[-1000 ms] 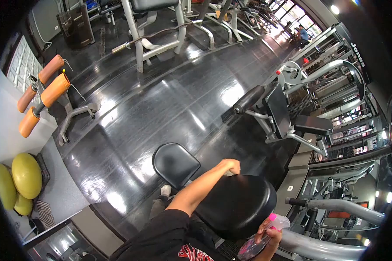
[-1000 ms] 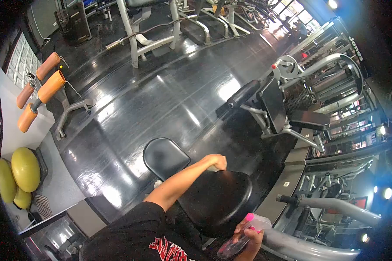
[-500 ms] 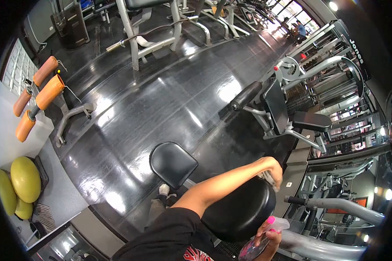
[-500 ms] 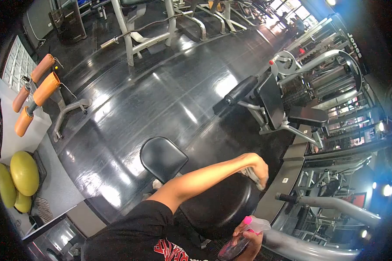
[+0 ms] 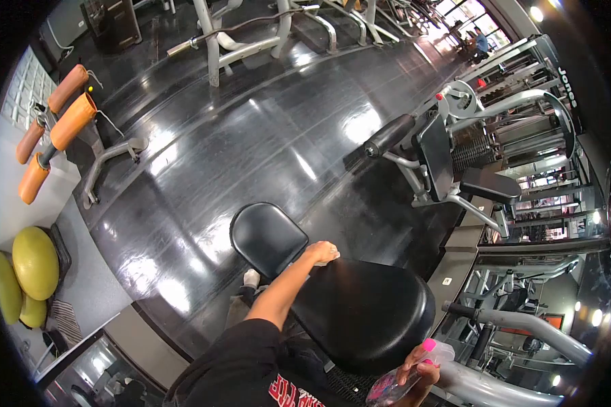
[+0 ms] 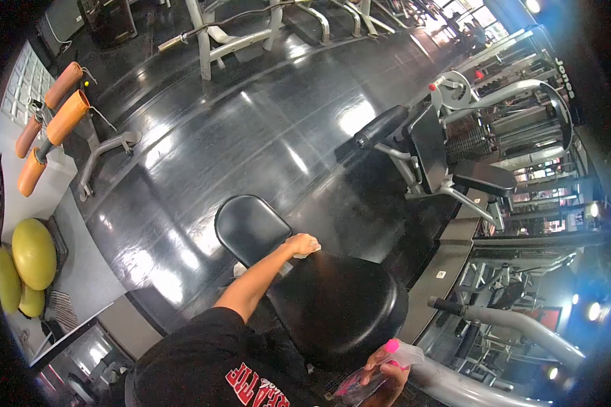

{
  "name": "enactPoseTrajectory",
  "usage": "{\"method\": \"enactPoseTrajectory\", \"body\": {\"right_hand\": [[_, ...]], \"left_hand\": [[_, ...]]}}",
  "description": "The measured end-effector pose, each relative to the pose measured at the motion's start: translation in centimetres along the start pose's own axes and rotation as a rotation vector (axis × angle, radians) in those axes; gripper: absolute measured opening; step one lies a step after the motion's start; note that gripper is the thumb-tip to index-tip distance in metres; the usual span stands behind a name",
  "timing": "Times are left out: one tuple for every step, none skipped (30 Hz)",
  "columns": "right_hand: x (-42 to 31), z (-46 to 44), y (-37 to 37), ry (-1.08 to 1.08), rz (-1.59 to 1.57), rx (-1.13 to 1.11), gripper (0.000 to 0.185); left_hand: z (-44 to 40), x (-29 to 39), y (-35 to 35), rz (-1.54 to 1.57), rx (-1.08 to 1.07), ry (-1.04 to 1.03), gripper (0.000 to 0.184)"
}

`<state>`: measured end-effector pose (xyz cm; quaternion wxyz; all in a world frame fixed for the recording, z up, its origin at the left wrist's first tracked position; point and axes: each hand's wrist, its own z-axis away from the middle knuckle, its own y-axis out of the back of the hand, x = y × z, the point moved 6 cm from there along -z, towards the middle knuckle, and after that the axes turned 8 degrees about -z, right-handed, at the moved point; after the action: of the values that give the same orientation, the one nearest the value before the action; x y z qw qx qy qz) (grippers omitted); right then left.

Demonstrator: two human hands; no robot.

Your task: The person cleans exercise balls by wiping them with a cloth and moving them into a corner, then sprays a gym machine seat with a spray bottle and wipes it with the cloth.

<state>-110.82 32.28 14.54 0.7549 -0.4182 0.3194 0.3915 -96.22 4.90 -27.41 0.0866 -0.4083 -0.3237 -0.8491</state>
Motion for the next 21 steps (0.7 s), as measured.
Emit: {"method": "enactPoseTrajectory", "body": {"right_hand": [[-0.1, 0.2, 0.0, -0.002, 0.007, 0.008, 0.029], [-0.1, 0.2, 0.1, -0.005, 0.013, 0.013, 0.029], [0.0, 0.2, 0.1, -0.011, 0.019, 0.019, 0.029], [-0.1, 0.1, 0.0, -0.016, 0.026, 0.021, 0.029], [-0.1, -0.1, 0.0, -0.019, 0.032, 0.024, 0.029], [0.0, -0.2, 0.0, -0.021, 0.039, 0.028, 0.029], [0.1, -0.4, -0.1, -0.026, 0.046, 0.03, 0.029], [0.4, -0.7, -0.2, -0.03, 0.05, 0.031, 0.029], [0.9, -1.1, -0.3, -0.03, 0.051, 0.031, 0.029], [1.2, -1.4, -0.4, -0.028, 0.056, 0.035, 0.029], [1.4, -1.5, -0.5, -0.029, 0.066, 0.042, 0.029], [1.5, -1.7, -0.7, -0.03, 0.077, 0.048, 0.029], [1.5, -1.9, -0.9, -0.033, 0.09, 0.055, 0.028], [1.5, -2.2, -1.1, -0.035, 0.104, 0.056, 0.028], [1.4, -2.6, -1.2, -0.034, 0.118, 0.058, 0.028], [1.3, -2.8, -1.2, -0.031, 0.132, 0.064, 0.028], [1.2, -3.0, -1.3, -0.028, 0.146, 0.071, 0.028], [1.2, -3.0, -1.2, -0.023, 0.156, 0.081, 0.028], [1.3, -2.9, -1.1, -0.017, 0.162, 0.095, 0.028], [1.5, -2.7, -1.0, -0.01, 0.166, 0.108, 0.028], [1.7, -2.5, -0.9, -0.004, 0.171, 0.122, 0.028]], "left_hand": [[-0.3, 0.3, -0.7, 0.077, 0.107, -0.088, 0.032], [-0.6, 0.6, -0.8, 0.151, 0.217, -0.174, 0.029], [2.2, 3.7, 1.9, 0.204, 0.281, -0.152, 0.029], [3.6, 6.3, 3.8, 0.263, 0.316, -0.233, 0.031], [5.4, 9.2, 6.2, 0.337, 0.31, -0.337, 0.033], [6.6, 11.3, 7.6, 0.37, 0.324, -0.409, 0.033], [7.6, 12.8, 8.9, 0.368, 0.325, -0.457, 0.033], [7.4, 13.2, 9.0, 0.334, 0.343, -0.451, 0.03], [7.1, 13.2, 9.0, 0.295, 0.359, -0.447, 0.028], [6.0, 12.2, 8.3, 0.296, 0.36, -0.441, 0.028], [3.9, 10.7, 6.6, 0.267, 0.307, -0.432, 0.03], [3.2, 9.8, 5.9, 0.24, 0.256, -0.423, 0.032], [2.7, 8.2, 5.0, 0.264, 0.199, -0.357, 0.03], [2.0, 6.6, 4.0, 0.312, 0.197, -0.331, 0.03], [1.3, 4.9, 3.1, 0.358, 0.195, -0.308, 0.03], [0.4, 3.2, 1.8, 0.411, 0.171, -0.249, 0.03], [-0.4, 1.9, 0.7, 0.463, 0.144, -0.19, 0.03], [-1.4, 0.8, -0.3, 0.493, 0.056, -0.137, 0.03], [-2.1, 0.4, -1.2, 0.495, 0.049, -0.139, 0.03], [-1.8, 0.0, -0.9, 0.467, 0.095, -0.118, 0.029], [-1.2, -0.1, -0.4, 0.439, 0.141, -0.097, 0.028]]}}
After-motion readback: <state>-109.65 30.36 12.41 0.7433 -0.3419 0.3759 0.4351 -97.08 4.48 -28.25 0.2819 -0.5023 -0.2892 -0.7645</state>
